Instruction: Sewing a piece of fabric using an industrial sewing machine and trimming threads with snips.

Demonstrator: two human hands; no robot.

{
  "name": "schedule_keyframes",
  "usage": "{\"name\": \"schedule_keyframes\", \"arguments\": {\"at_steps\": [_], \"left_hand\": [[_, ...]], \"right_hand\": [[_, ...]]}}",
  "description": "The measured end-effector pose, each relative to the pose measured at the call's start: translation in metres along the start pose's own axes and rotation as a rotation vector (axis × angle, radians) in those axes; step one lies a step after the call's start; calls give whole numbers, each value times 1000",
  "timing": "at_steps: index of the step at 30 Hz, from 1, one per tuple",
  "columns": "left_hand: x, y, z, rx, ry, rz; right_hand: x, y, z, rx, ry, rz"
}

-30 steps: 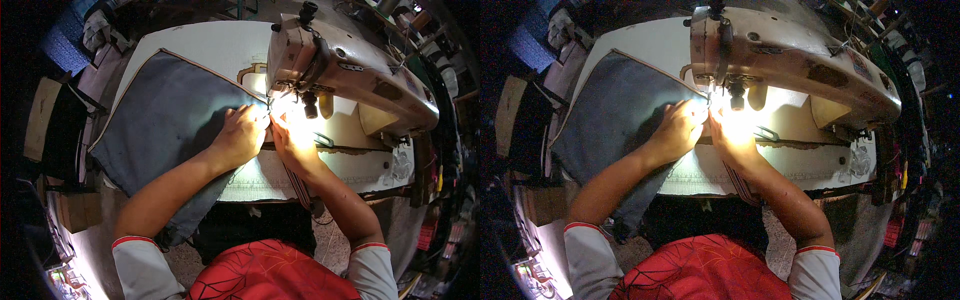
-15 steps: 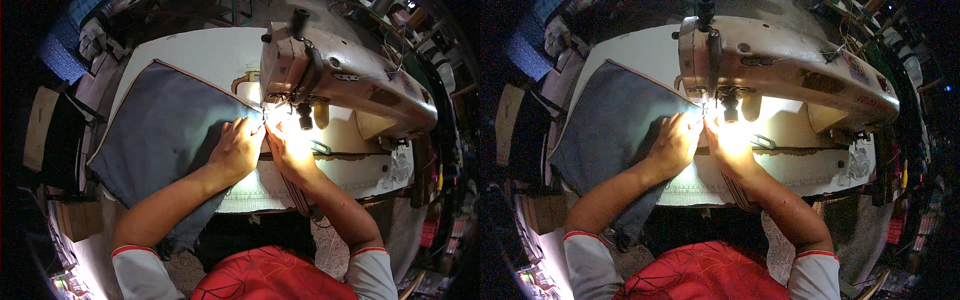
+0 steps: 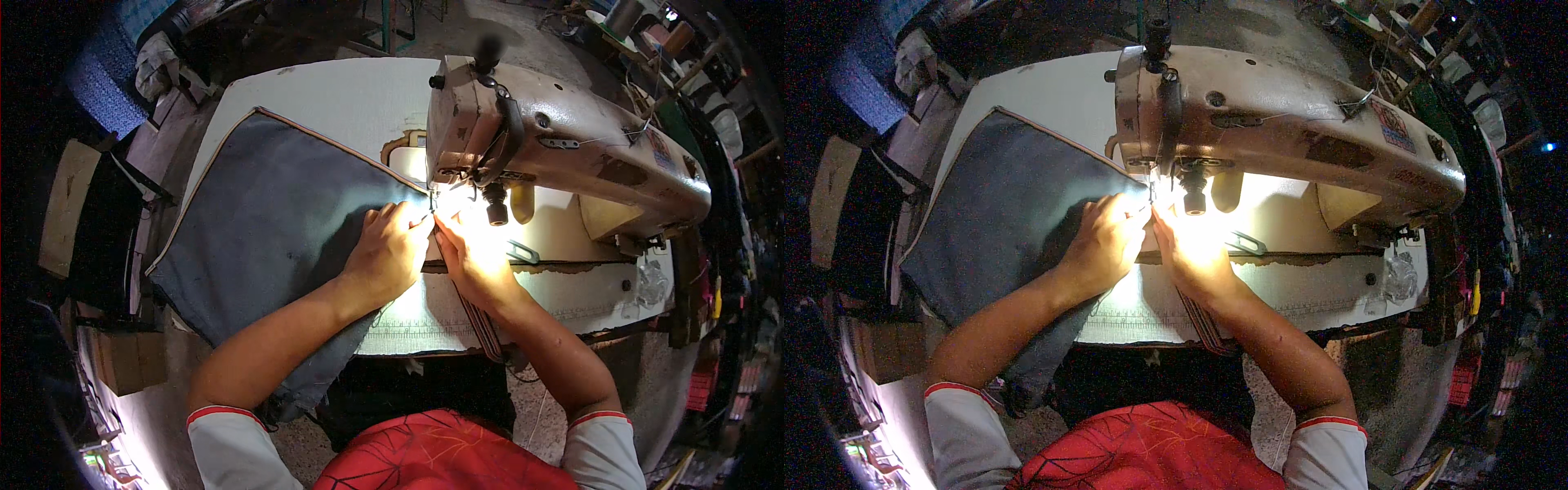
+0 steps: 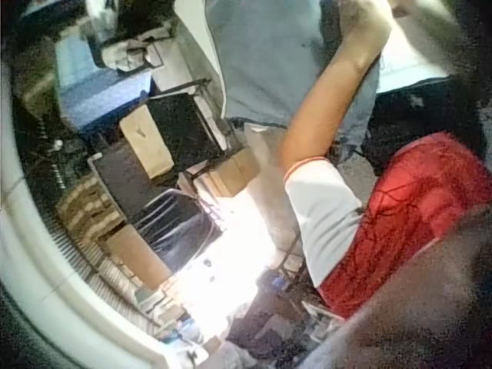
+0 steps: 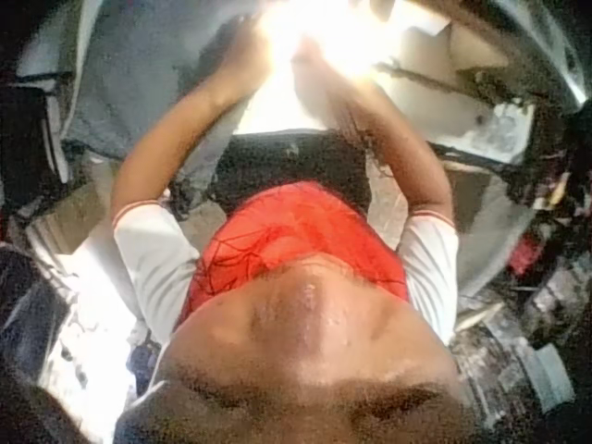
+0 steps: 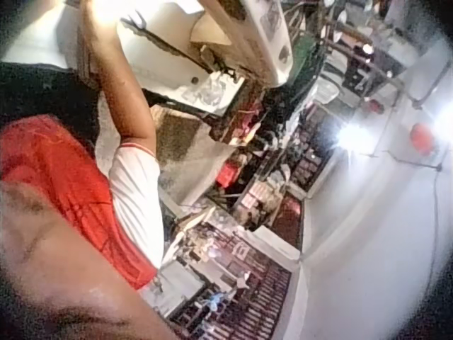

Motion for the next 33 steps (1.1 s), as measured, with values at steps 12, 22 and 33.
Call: {"name": "schedule_keyframes", "arguments": {"at_steps": [12, 22, 33], "left_hand": [[-2, -13, 0, -11, -26, -91], [-3, -34, 22, -20, 246, 72], [3, -19, 20, 9, 6, 180]], "right_hand": [[-2, 8, -13, 203, -55, 40], [27, 15, -12, 213, 7, 88], [25, 12, -7, 210, -133, 221]]}}
Point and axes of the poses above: each hand's wrist, its own y-axis away from the middle knuckle, its own x-axis out of the palm, z = x × y, the point moved 10 cm from there along -y, towards the middle knuckle, and after that the axes turned 12 degrees about z, right-handed, at the moved point
